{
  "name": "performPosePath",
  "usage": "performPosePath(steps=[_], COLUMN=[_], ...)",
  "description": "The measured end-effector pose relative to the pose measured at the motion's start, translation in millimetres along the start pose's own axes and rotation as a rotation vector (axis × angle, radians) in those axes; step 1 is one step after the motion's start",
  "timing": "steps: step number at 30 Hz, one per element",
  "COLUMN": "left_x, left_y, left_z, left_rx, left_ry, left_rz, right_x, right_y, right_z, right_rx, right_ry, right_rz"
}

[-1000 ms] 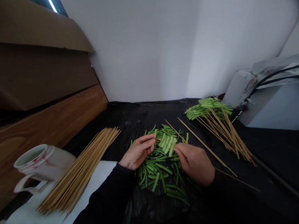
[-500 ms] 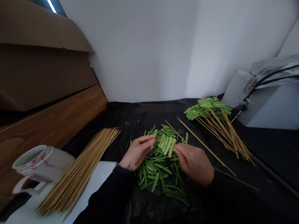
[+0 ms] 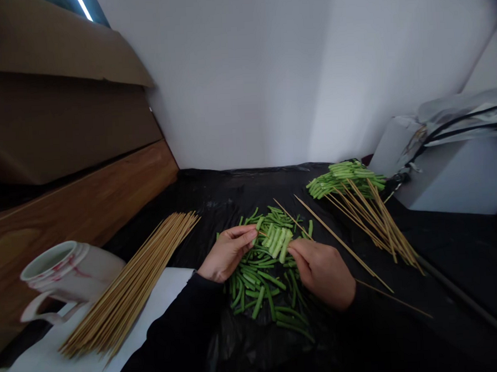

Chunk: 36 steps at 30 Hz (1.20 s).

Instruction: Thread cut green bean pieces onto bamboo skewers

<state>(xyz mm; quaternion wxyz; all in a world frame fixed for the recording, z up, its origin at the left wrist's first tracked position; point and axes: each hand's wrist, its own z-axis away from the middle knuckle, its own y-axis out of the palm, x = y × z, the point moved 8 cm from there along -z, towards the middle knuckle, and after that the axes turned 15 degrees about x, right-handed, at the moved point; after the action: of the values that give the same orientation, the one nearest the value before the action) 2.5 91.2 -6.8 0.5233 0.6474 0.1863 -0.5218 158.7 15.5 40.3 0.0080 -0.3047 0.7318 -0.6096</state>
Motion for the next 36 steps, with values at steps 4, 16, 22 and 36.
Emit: performPosePath(steps=[4, 16, 22, 36], left_x=[4, 11, 12, 12], left_y=[0.5, -0.5, -1.5, -0.4], left_z=[-1, -1, -1, 0], left_rx=[0.018, 0.036, 0.015, 0.038], left_ry=[-0.024, -0.071, -0.075, -0.102], left_rz=[-0.006, -0.031, -0.057, -0.082], right_x=[-1, -2, -2, 1], right_y=[3, 9, 10, 8], right_z=[0, 1, 1, 1], right_rx=[0.005, 0.048, 0.047, 0.032], right_ry=[0.007, 0.015, 0.018, -0.014], right_rz=[0.01, 0.013, 0.012, -0.035])
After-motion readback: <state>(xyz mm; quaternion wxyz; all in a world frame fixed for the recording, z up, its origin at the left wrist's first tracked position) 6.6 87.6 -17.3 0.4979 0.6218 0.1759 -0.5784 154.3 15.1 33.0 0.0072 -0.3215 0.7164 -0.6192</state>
